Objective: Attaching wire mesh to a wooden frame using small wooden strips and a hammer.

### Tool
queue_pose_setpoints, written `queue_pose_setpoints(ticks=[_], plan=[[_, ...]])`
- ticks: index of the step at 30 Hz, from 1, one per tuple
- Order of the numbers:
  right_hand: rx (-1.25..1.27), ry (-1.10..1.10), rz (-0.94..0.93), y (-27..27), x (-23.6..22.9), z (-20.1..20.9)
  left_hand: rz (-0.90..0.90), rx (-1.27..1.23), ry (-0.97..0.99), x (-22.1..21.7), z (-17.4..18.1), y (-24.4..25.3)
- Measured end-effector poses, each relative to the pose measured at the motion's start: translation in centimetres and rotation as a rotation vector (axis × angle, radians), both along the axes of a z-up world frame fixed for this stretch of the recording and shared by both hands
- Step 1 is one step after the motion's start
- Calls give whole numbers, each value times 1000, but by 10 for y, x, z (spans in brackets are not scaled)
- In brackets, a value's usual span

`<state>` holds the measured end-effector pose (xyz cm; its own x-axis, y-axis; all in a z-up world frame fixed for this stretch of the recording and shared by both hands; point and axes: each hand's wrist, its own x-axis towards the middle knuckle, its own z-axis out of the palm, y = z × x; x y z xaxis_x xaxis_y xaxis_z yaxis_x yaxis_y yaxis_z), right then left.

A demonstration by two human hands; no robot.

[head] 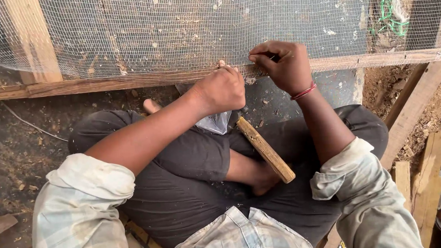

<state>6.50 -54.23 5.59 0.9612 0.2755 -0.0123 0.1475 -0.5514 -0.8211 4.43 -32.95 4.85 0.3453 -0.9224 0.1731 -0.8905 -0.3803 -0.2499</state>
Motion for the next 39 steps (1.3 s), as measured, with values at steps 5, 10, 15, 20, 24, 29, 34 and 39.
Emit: queue_pose_setpoints(ticks=[5, 10, 15, 20, 24, 29, 34, 39], plan=[[-26, -56, 25, 4, -2, -5, 5, 21, -27, -3, -6, 1], [-73, -140, 54, 8, -3, -4, 16, -6, -2, -2, -5, 1], [-122, -137, 94, 10, -4, 2, 12, -11, -14, 1, 2, 2], [-155, -115, 81, 11, -4, -5, 26, 5, 24, 2, -7, 4], [-183, -214, 73, 11, -12, -5, 145, -80, 260, 11, 22, 8], [-259, -262, 80, 13, -17, -7, 375, -397, 656, 26, -11, 9], [-252, -269, 88, 14, -22, -4, 490, -548, 833, 28, -20, 7], [-111, -296, 86, 16, -27, -9, 542, -521, 877, 24, -32, 7]])
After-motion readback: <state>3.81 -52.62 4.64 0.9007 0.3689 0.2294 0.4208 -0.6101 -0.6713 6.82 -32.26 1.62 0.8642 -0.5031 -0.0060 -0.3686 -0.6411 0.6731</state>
